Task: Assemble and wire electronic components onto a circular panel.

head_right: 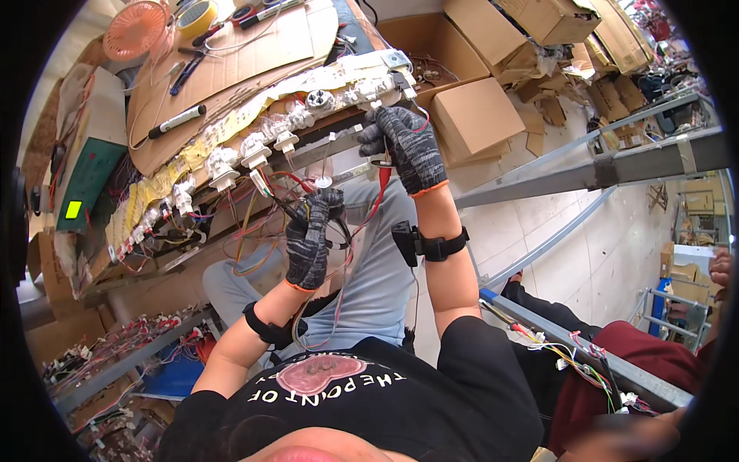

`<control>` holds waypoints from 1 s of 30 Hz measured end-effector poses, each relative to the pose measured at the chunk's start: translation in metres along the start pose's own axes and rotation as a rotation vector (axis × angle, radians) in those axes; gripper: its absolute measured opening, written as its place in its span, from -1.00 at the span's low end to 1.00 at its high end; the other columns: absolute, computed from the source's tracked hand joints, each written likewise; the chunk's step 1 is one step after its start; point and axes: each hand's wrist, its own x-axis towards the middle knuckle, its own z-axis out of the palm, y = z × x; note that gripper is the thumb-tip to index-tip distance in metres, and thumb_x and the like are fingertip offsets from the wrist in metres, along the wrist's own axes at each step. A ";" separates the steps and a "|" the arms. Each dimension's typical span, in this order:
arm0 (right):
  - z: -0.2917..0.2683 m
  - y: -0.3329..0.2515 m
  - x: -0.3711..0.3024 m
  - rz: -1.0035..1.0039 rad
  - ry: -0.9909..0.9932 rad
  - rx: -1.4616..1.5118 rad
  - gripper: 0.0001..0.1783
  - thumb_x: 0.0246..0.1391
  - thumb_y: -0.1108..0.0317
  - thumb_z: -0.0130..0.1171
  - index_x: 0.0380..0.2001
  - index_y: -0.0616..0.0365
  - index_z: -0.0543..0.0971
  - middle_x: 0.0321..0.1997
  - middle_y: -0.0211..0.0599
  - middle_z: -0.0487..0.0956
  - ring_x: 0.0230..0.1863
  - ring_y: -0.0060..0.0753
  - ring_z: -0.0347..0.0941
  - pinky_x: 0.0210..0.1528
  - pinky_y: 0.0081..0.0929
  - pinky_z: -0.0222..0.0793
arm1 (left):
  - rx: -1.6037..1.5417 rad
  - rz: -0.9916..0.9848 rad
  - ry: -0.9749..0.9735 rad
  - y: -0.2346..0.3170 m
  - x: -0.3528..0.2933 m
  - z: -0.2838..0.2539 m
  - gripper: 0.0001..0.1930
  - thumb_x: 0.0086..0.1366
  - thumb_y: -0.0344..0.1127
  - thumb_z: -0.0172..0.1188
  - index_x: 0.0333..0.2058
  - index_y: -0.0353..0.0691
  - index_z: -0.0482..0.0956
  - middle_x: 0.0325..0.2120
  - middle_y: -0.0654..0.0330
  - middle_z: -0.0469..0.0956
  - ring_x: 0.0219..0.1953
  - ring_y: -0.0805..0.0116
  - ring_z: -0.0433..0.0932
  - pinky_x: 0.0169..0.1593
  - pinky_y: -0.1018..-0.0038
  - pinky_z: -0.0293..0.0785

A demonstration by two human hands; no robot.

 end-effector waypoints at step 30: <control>0.025 0.011 -0.002 -0.035 0.034 -0.009 -0.76 0.04 0.30 0.15 -0.26 0.22 0.56 -0.41 -0.40 0.57 -0.46 -0.72 0.39 -0.48 -0.76 0.24 | 0.106 -0.102 0.051 -0.044 0.031 0.036 -0.74 0.34 -0.30 -0.07 -0.08 -0.27 0.42 -0.25 0.23 0.49 -0.34 0.52 0.49 -0.31 0.58 0.46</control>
